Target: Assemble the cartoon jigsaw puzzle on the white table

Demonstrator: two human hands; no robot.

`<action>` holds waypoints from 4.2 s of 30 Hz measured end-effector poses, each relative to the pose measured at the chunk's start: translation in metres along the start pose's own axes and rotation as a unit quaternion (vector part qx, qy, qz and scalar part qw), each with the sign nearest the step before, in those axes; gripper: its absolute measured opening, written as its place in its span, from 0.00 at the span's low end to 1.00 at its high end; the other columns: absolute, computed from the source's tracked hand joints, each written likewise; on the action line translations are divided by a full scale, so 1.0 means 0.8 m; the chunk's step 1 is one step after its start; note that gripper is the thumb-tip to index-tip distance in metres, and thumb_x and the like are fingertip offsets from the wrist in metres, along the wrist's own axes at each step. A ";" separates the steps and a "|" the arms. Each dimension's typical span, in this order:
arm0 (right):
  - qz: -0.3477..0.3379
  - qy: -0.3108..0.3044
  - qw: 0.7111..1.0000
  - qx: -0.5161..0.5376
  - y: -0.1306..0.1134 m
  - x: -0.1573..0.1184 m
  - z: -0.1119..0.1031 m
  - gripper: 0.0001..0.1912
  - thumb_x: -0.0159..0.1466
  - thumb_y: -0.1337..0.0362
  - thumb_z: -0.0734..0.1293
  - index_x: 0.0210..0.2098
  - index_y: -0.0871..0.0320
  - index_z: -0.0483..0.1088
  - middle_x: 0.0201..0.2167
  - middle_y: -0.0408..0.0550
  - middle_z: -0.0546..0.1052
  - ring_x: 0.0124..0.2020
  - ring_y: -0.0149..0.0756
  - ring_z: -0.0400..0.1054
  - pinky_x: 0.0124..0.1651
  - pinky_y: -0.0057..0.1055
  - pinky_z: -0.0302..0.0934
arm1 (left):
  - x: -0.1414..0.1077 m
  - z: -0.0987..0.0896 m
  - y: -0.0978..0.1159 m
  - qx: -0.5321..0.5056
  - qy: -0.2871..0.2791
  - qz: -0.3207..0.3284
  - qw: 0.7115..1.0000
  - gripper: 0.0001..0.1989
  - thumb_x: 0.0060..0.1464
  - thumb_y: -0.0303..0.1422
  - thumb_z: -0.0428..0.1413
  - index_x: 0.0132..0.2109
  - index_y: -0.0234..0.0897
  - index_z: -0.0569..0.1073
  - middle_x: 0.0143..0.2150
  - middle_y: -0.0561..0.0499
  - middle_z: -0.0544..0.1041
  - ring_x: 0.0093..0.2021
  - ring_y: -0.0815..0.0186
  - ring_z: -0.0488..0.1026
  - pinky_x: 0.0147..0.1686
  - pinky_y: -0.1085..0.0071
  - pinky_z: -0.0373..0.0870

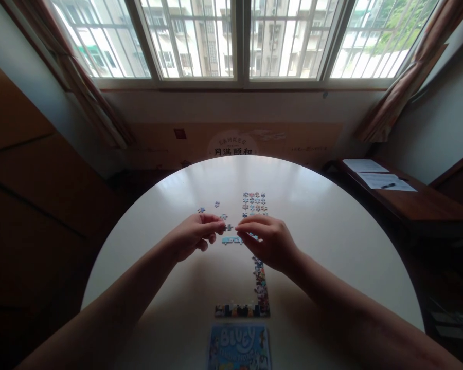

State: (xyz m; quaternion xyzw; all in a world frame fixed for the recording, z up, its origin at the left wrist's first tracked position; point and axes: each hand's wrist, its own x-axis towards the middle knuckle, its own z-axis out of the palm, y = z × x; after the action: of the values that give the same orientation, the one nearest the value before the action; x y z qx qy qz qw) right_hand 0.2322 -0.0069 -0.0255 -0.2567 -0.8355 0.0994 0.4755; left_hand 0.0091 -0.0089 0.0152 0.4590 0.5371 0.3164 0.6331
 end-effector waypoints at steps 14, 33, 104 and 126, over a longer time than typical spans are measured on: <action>-0.061 -0.030 0.997 -0.031 -0.002 0.004 0.011 0.10 0.65 0.71 0.70 0.44 0.51 0.78 0.41 0.45 0.83 0.42 0.36 0.78 0.45 0.38 0.75 | 0.005 -0.006 -0.005 0.020 -0.047 -0.023 0.998 0.11 0.45 0.37 0.64 0.32 0.33 0.76 0.31 0.49 0.75 0.23 0.74 0.62 0.19 0.75 0.47; -0.030 -0.137 0.988 -0.067 0.003 0.000 0.024 0.07 0.68 0.65 0.68 0.38 0.53 0.80 0.38 0.40 0.84 0.35 0.35 0.76 0.38 0.35 0.71 | 0.004 -0.024 -0.011 0.535 0.012 0.248 0.808 0.14 0.62 0.28 0.54 0.44 0.46 0.84 0.48 0.49 0.79 0.41 0.62 0.75 0.38 0.67 0.69; 0.047 -0.246 0.962 -0.109 0.005 -0.006 0.019 0.15 0.63 0.69 0.68 0.45 0.45 0.80 0.57 0.47 0.75 0.55 0.49 0.69 0.57 0.54 0.63 | 0.009 -0.013 -0.018 0.595 0.025 0.226 0.771 0.11 0.60 0.36 0.55 0.41 0.48 0.83 0.41 0.50 0.78 0.37 0.63 0.74 0.33 0.68 0.65; 0.203 0.136 0.968 -0.057 0.055 0.004 -0.048 0.08 0.64 0.65 0.66 0.36 0.55 0.78 0.30 0.45 0.79 0.31 0.35 0.73 0.35 0.35 0.66 | 0.021 -0.028 -0.014 0.361 0.230 0.375 0.822 0.19 0.60 0.36 0.54 0.22 0.38 0.61 0.19 0.57 0.59 0.23 0.71 0.57 0.26 0.70 0.55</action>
State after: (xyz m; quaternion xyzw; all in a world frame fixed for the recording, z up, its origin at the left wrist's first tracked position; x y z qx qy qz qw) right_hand 0.2783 0.0293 -0.0207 -0.4589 -0.6975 0.1107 0.5390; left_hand -0.0096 0.0071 -0.0018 0.7348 0.5294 0.4091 0.1121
